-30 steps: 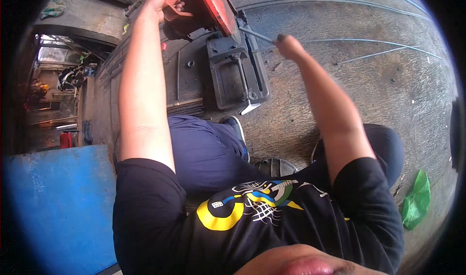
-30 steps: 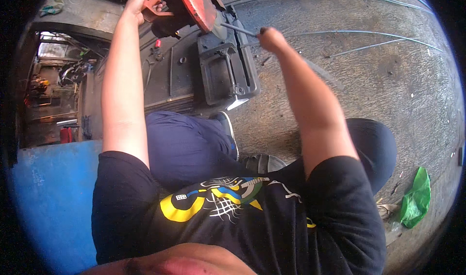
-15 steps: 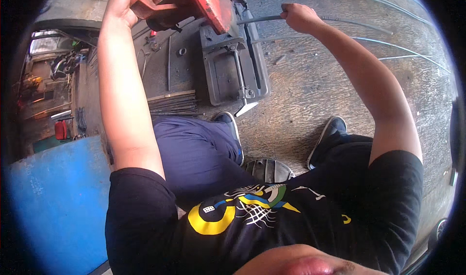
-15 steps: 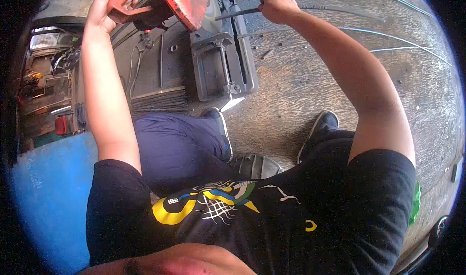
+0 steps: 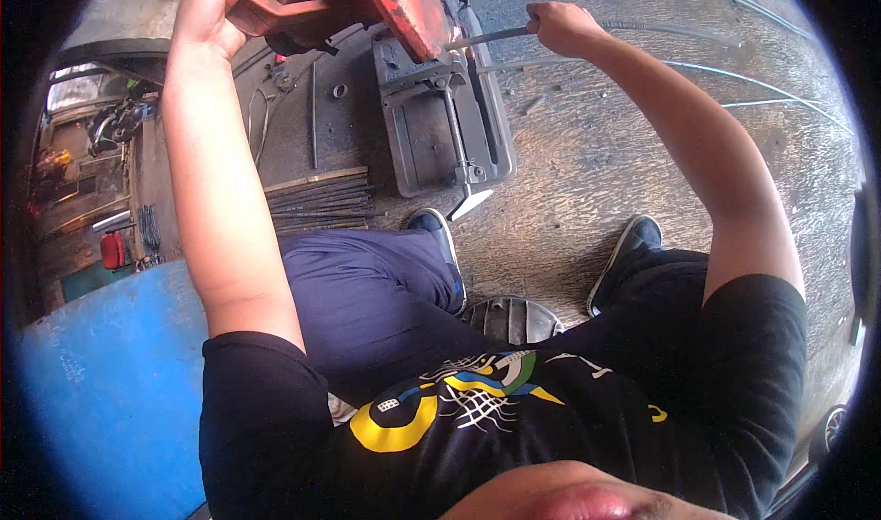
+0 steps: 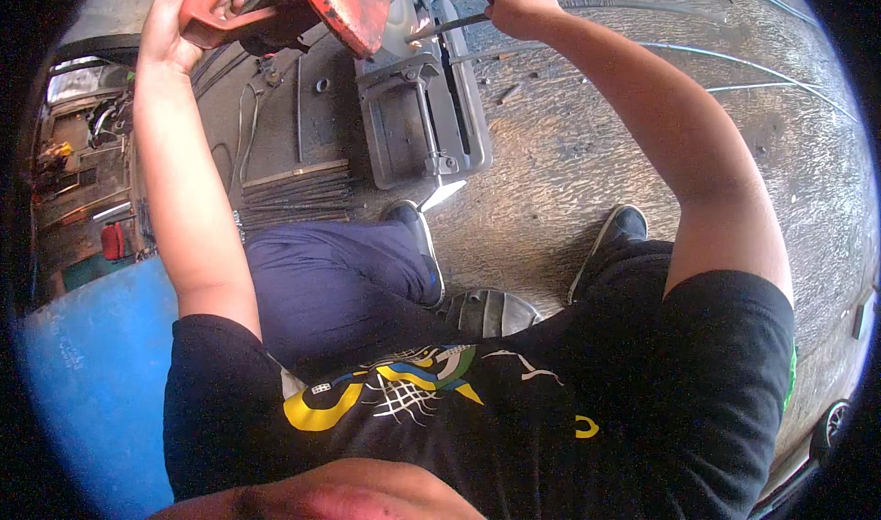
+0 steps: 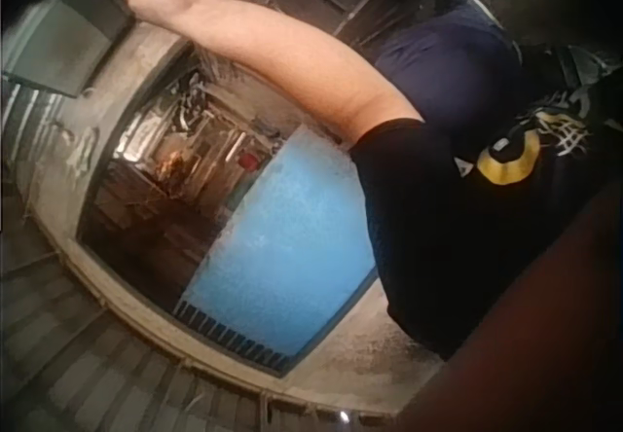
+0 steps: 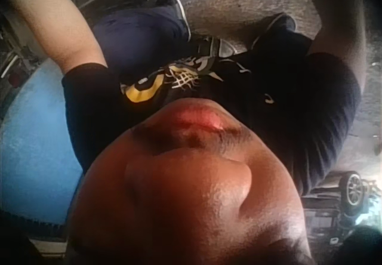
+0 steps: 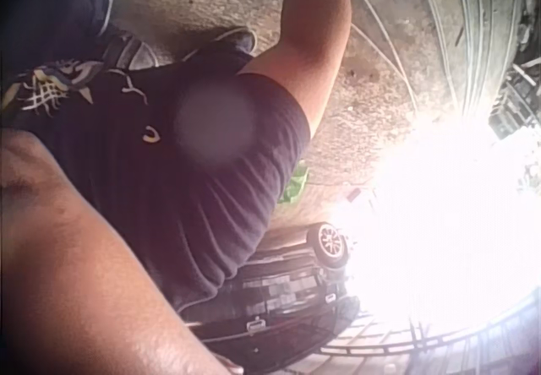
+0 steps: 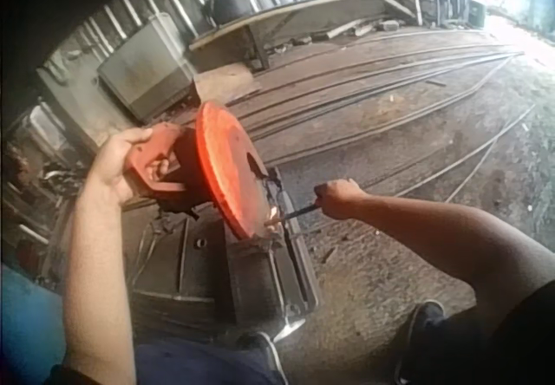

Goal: Cut metal rods to specific lengths using a chop saw.

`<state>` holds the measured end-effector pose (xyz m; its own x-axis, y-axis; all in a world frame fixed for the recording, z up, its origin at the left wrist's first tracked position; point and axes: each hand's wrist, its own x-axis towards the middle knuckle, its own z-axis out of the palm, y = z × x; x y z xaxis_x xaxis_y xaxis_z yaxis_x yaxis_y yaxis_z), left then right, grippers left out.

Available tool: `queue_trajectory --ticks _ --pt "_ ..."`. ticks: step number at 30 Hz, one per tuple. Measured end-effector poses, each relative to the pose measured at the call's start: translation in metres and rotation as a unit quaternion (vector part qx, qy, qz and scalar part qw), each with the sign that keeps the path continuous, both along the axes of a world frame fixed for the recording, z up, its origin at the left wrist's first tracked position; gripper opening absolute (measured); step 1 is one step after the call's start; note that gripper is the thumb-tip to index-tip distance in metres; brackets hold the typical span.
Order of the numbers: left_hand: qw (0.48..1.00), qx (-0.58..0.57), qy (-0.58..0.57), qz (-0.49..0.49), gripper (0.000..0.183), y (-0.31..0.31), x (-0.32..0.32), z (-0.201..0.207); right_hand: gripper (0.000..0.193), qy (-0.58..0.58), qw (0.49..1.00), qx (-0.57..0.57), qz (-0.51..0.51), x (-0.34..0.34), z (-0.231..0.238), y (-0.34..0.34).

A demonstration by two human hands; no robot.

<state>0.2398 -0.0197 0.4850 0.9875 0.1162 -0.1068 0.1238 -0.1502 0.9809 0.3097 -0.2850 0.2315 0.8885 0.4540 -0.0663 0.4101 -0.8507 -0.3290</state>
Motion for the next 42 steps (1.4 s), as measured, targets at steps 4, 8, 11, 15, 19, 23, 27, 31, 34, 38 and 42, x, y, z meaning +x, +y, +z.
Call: queue_trajectory --ticks 4,8,11,15,19,23,27,31,34,38,42 --pt "1.000 0.005 -0.003 -0.011 0.036 -0.004 -0.001 0.001 0.025 0.005 1.000 0.005 -0.005 -0.002 -0.004 0.000" --pt "1.000 0.022 -0.013 0.010 0.036 -0.012 -0.005 0.000 0.026 -0.004 1.000 0.023 -0.012 -0.002 -0.005 -0.001" --pt "0.999 0.022 -0.004 0.031 0.036 -0.016 -0.005 0.003 0.027 -0.002 1.000 0.023 -0.010 -0.003 -0.004 -0.001" --pt "0.998 0.042 0.000 0.051 0.036 -0.012 -0.005 0.002 0.028 0.016 1.000 0.003 -0.008 -0.004 -0.003 -0.001" --pt "1.000 0.028 0.008 0.010 0.036 -0.005 -0.003 0.003 0.027 0.020 1.000 0.006 -0.007 -0.005 -0.001 -0.001" --pt "1.000 0.014 0.011 0.016 0.036 -0.009 -0.004 0.001 0.027 0.029 1.000 0.004 -0.008 -0.004 -0.001 0.000" --pt "0.999 0.032 -0.011 0.042 0.036 -0.014 -0.007 -0.001 0.027 0.018 1.000 0.022 -0.009 -0.003 -0.003 0.000" --pt "0.998 0.064 0.012 0.023 0.037 -0.010 -0.006 0.003 0.027 0.016 1.000 0.000 0.002 -0.002 -0.007 0.000" --pt "0.998 0.042 -0.003 0.050 0.037 -0.009 -0.005 0.002 0.027 -0.012 1.000 0.018 -0.005 -0.003 -0.008 0.000" --pt "0.999 -0.029 0.002 0.022 0.037 -0.013 -0.008 0.002 0.027 0.016 1.000 0.002 -0.002 -0.002 -0.005 0.000" --pt "0.999 -0.025 -0.022 0.009 0.039 -0.010 -0.011 -0.007 0.026 0.017 1.000 0.018 0.007 0.002 -0.004 -0.002"
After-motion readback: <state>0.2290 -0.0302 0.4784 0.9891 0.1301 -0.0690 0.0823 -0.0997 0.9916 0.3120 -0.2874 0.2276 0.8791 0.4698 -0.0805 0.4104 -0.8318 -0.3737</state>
